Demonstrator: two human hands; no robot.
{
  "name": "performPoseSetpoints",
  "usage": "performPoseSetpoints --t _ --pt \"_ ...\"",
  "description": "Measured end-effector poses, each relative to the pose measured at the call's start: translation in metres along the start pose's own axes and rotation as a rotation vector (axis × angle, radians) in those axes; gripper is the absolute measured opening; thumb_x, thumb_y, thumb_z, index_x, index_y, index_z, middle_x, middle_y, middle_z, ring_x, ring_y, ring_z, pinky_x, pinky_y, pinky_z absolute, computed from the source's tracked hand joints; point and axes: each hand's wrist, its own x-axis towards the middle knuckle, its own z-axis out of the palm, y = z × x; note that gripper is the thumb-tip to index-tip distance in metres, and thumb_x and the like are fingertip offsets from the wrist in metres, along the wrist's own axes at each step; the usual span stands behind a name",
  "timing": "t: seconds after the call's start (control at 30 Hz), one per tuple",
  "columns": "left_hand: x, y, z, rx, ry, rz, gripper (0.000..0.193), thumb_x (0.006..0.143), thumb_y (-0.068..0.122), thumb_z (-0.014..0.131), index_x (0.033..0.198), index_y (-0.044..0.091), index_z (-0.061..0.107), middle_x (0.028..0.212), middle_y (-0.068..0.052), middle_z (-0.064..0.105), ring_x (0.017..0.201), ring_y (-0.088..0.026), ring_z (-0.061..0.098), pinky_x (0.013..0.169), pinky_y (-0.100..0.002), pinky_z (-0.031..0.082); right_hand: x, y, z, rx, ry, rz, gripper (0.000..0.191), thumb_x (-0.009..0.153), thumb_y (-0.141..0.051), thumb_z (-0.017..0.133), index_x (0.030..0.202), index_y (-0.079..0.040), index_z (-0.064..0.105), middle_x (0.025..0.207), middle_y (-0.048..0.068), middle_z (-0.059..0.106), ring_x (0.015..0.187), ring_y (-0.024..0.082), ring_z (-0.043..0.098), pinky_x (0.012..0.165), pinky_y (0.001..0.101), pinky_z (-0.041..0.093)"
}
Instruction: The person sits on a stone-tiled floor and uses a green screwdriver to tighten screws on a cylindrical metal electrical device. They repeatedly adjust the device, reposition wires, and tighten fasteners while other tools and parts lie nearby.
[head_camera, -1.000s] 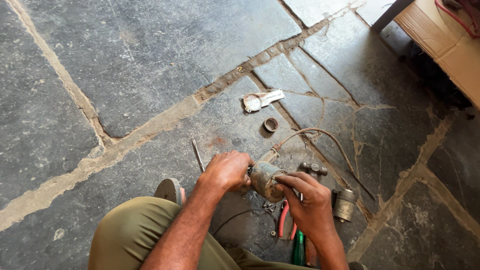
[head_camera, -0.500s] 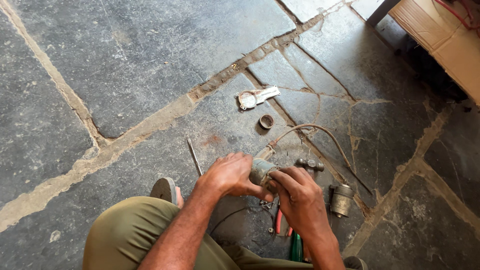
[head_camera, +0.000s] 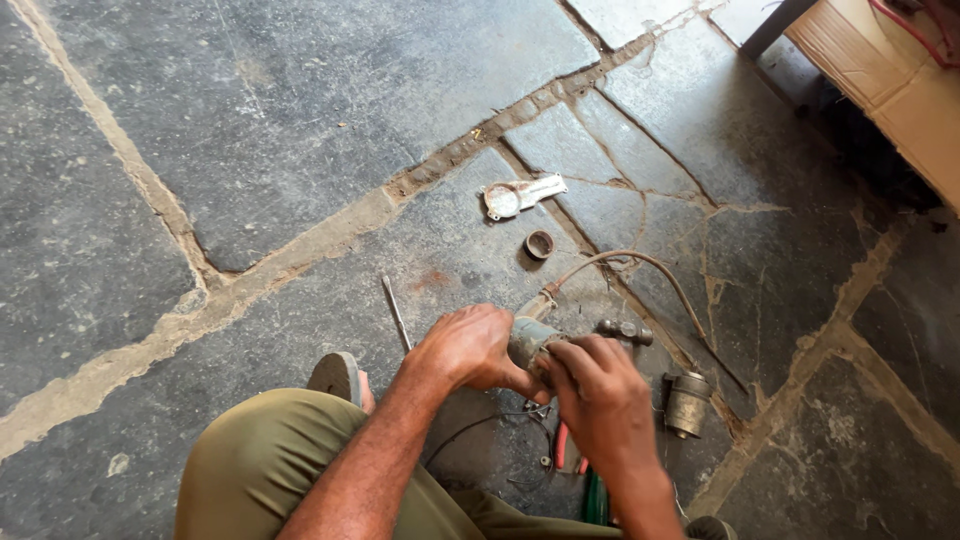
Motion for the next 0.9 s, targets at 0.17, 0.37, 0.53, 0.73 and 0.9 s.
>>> performPoseSetpoints --t 0.17,0.37,0.53,0.73,0.9 --pt "0.001 0.001 -0.002 -0.004 -0.014 -0.009 0.092 0.044 0.068 0.089 0.101 -0.003 0.075 0.095 -0.019 0.076 0.092 -0.032 0.076 0.085 -0.044 0.060 0.003 0.003 -0.013 0.159 -0.048 0.086 0.033 0.077 -0.013 0.082 0.107 -0.001 0.072 0.098 0.013 0.071 0.087 0.029 0.072 0.072 0.0409 0.056" --pt "0.002 0.001 -0.001 -0.014 -0.029 -0.028 0.092 0.043 0.067 0.090 0.101 -0.003 0.074 0.095 -0.018 0.076 0.091 -0.031 0.076 0.084 -0.043 0.061 -0.001 0.002 -0.002 0.099 0.024 -0.037 0.022 0.083 -0.007 0.077 0.105 -0.005 0.075 0.096 0.010 0.072 0.083 0.029 0.072 0.070 0.0403 0.056" --pt "0.000 0.001 -0.002 -0.007 -0.001 0.004 0.092 0.044 0.067 0.091 0.100 -0.004 0.075 0.098 -0.020 0.076 0.094 -0.032 0.075 0.087 -0.044 0.059 -0.004 0.007 0.003 0.018 0.040 -0.082 0.020 0.083 -0.007 0.077 0.103 -0.004 0.073 0.094 0.010 0.071 0.085 0.029 0.070 0.072 0.0412 0.056" --pt "-0.002 0.005 -0.002 -0.007 -0.009 -0.037 0.091 0.045 0.065 0.093 0.103 -0.004 0.074 0.100 -0.021 0.076 0.095 -0.031 0.075 0.088 -0.043 0.060 -0.008 0.002 0.014 -0.181 0.116 -0.147 0.020 0.086 -0.009 0.075 0.104 -0.002 0.070 0.095 0.012 0.069 0.090 0.032 0.069 0.081 0.0441 0.055" --pt "-0.004 0.003 0.001 -0.006 0.068 0.028 0.075 0.052 0.056 0.089 0.096 -0.003 0.077 0.095 -0.023 0.076 0.092 -0.035 0.076 0.083 -0.044 0.061 -0.008 -0.004 0.020 -0.303 0.159 -0.132 0.016 0.088 -0.017 0.073 0.086 -0.006 0.062 0.083 0.013 0.061 0.085 0.034 0.064 0.080 0.0454 0.051"
